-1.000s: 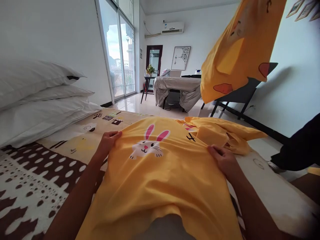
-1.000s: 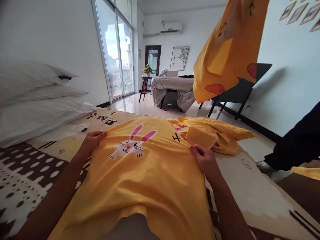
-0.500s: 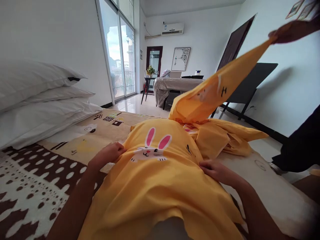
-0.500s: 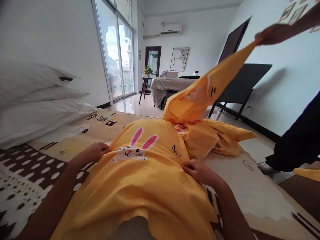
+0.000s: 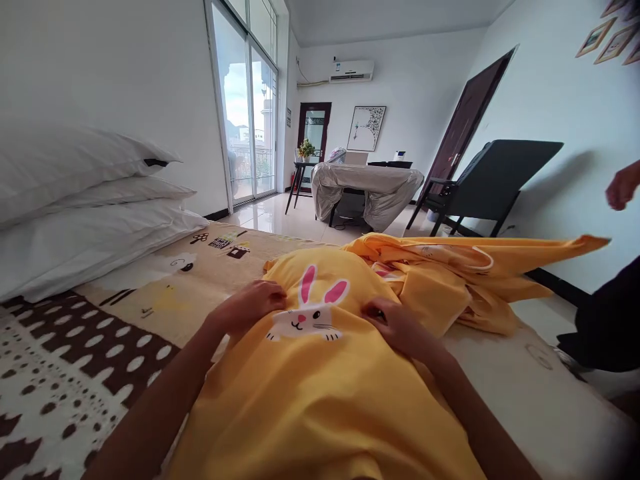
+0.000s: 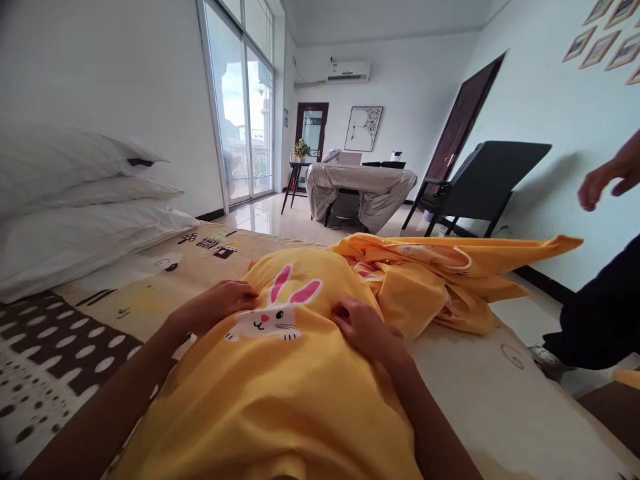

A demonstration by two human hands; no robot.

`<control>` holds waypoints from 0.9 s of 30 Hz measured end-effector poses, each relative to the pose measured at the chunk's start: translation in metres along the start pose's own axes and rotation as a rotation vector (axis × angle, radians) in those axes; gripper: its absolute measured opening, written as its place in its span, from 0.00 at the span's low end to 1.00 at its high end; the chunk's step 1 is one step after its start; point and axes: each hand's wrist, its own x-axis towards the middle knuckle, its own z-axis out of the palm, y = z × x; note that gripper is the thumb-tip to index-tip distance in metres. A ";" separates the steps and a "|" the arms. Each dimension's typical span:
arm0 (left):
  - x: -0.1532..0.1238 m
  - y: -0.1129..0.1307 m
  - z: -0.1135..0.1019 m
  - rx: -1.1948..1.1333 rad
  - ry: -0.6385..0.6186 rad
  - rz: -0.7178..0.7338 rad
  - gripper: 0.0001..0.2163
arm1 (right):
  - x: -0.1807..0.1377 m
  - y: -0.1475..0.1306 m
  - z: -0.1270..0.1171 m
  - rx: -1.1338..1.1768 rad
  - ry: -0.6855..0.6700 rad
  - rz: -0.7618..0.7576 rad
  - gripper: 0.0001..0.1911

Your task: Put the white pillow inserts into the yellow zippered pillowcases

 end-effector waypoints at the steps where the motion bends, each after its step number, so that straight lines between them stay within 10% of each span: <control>1: 0.003 -0.002 0.005 -0.008 0.018 -0.003 0.11 | 0.001 -0.001 0.005 0.001 0.010 0.011 0.12; 18: -0.002 -0.003 0.026 -0.045 0.226 0.032 0.09 | -0.015 -0.002 0.009 0.098 -0.076 -0.018 0.13; 27: -0.009 0.007 0.015 0.019 0.313 -0.007 0.09 | -0.019 -0.002 0.004 0.127 0.116 -0.009 0.15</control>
